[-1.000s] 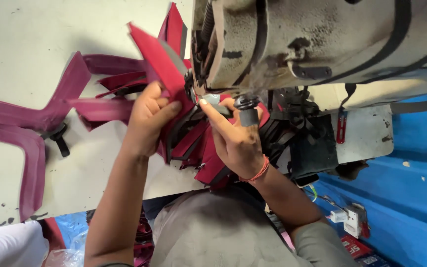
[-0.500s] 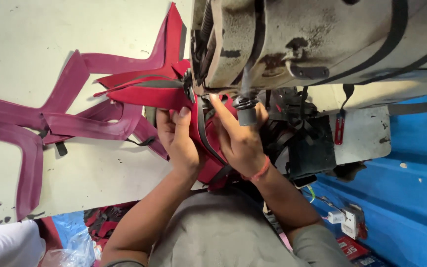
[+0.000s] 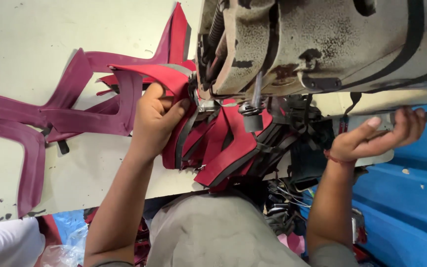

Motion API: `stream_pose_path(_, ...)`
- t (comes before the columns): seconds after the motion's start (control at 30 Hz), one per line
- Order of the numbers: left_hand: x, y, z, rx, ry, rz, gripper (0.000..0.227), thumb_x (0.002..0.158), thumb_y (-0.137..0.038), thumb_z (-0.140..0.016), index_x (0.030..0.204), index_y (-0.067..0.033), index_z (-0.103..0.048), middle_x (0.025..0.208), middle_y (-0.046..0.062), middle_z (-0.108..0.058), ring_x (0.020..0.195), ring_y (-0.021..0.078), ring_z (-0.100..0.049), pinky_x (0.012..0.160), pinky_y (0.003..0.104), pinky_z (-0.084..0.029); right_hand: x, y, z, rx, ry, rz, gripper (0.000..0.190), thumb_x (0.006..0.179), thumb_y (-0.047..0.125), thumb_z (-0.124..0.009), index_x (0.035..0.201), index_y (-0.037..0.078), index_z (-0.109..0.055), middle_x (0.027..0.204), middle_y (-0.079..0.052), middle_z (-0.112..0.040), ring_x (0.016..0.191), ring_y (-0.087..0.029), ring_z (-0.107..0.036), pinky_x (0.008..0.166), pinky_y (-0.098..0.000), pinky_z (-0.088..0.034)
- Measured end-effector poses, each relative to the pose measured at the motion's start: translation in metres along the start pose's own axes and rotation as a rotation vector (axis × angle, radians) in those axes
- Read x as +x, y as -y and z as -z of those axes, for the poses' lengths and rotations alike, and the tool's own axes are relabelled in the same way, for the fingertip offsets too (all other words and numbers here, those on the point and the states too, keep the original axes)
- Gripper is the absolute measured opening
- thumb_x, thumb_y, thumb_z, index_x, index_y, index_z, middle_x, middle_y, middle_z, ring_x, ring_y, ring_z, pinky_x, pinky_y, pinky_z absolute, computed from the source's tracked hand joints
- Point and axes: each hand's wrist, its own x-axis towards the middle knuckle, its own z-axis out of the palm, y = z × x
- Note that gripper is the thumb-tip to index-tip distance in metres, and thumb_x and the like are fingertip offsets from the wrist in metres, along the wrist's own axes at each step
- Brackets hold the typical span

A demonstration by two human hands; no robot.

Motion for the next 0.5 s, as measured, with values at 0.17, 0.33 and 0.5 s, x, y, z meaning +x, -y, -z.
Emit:
stream_pose_path(0.17,-0.004,-0.006,-0.004,-0.104,0.013,0.060,0.032,0.099,0.000,-0.056,0.131,0.0057,-0.056,0.107,0.008,-0.073,0.092,0.0063,-0.067,0.080,0.022,-0.054,-0.023,0.006,-0.004,-0.013,-0.030,-0.067,0.042,0.113,0.027,-0.051,0.141,-0.005,-0.052,0.153,-0.021,-0.040,0.153,-0.037,-0.033,0.126,-0.0539,-0.031)
stream_pose_path(0.33,-0.017,0.004,-0.009,-0.118,0.010,0.151,0.032,0.101,-0.002,-0.059,0.132,0.0058,-0.058,0.105,0.010,-0.073,0.087,0.0074,-0.065,0.073,0.023,-0.052,-0.018,0.011,0.006,-0.031,0.012,-0.093,0.042,0.113,0.025,-0.050,0.142,-0.005,-0.052,0.155,-0.018,-0.042,0.155,-0.034,-0.033,0.127,-0.0532,-0.030)
stream_pose_path(0.5,-0.013,0.005,-0.009,-0.286,-0.007,0.195,0.034,0.101,-0.004,-0.060,0.134,0.0042,-0.054,0.112,0.013,-0.073,0.095,0.0142,-0.071,0.082,0.027,-0.058,0.009,0.038,0.017,0.458,-0.179,-0.318,0.033,0.117,0.023,-0.046,0.124,-0.005,-0.062,0.130,-0.017,-0.057,0.123,-0.029,-0.054,0.101,-0.0411,-0.041)
